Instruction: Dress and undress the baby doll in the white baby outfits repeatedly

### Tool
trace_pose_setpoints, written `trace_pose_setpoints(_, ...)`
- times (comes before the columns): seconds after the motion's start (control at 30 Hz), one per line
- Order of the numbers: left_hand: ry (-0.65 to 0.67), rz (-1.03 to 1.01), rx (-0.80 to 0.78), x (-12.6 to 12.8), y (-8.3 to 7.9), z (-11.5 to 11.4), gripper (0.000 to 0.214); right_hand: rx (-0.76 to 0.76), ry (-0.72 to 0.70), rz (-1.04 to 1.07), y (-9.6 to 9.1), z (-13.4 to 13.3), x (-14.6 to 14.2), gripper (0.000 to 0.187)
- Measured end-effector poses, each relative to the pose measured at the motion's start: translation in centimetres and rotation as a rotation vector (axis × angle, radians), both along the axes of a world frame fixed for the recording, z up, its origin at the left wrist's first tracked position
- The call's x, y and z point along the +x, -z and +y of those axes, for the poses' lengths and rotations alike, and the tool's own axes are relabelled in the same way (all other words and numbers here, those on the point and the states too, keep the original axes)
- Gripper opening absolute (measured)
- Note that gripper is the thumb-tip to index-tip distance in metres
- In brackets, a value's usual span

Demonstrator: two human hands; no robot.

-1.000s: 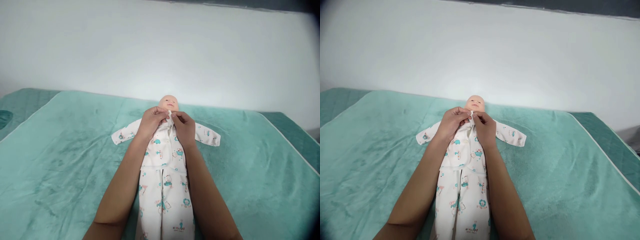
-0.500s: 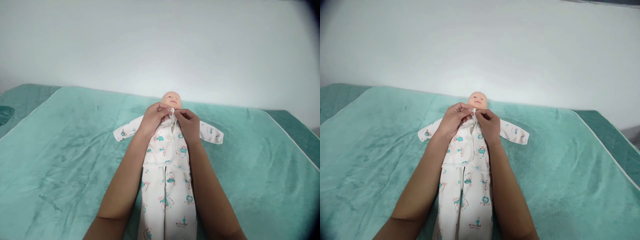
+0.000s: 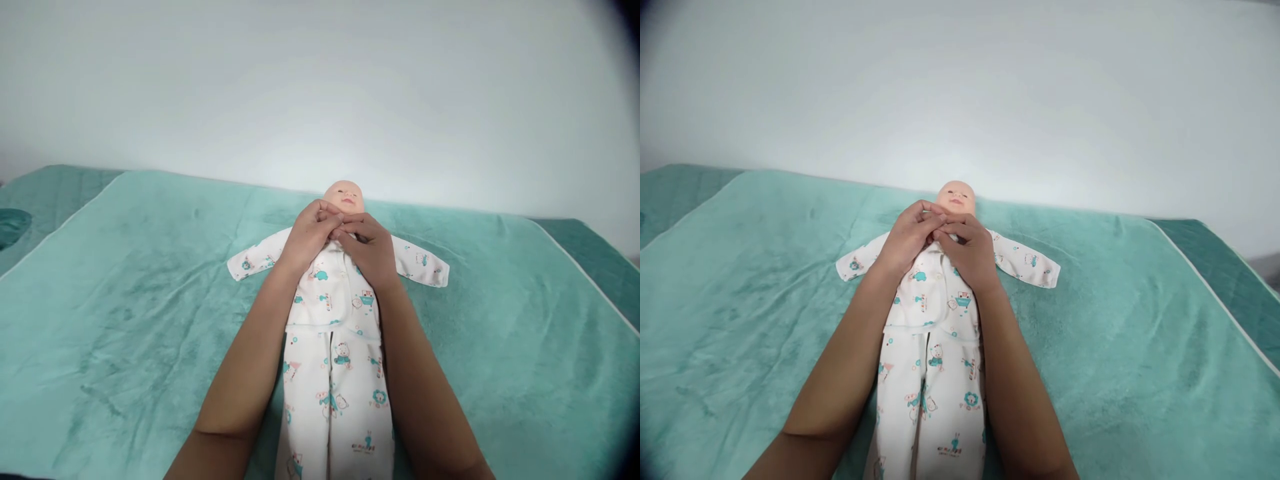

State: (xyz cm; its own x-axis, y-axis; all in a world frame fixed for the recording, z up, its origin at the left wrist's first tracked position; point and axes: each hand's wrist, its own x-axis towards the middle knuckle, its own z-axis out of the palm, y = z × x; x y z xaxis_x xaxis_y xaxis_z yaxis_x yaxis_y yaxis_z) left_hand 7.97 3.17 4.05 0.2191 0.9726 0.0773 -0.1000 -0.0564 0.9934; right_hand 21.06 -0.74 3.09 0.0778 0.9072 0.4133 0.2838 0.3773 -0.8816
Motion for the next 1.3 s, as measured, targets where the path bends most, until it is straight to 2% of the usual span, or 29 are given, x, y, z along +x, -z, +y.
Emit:
trace_pose_setpoints(0.17, 0.03, -0.076, 0.027, -0.03, 0.23, 0.14, 0.017, -0.059, 0.036, 0.304, 0.81, 0.65, 0.2, 0.015)
trace_pose_setpoints(0.23, 0.031, -0.098, 0.033, -0.05, 0.32, 0.18, 0.016, -0.08, 0.05, 0.355, 0.99, 0.89, 0.23, 0.015)
trace_pose_setpoints(0.4, 0.033, -0.096, 0.038, -0.15, 0.31, 0.25, 0.012, -0.136, 0.038, 0.273, 0.9, 0.99, 0.2, 0.025)
trace_pose_setpoints(0.7, 0.046, -0.068, 0.05, -0.14, 0.22, 0.37, 0.013, -0.105, 0.178, 0.014, 0.6, 0.69, -0.18, 0.015)
trace_pose_setpoints(0.93, 0.035, -0.048, 0.057, 0.0, 0.22, 0.26, 0.014, -0.127, 0.142, 0.087, 0.54, 0.61, -0.18, 0.015)
trace_pose_setpoints(1.07, -0.027, 0.002, 0.086, 0.11, 0.33, 0.34, 0.013, -0.118, 0.147, 0.084, 0.44, 0.59, -0.26, 0.016)
trace_pose_setpoints(1.3, -0.045, -0.006, 0.083, 0.01, 0.62, 0.48, 0.016, -0.141, 0.162, 0.116, 0.57, 0.77, -0.14, 0.017)
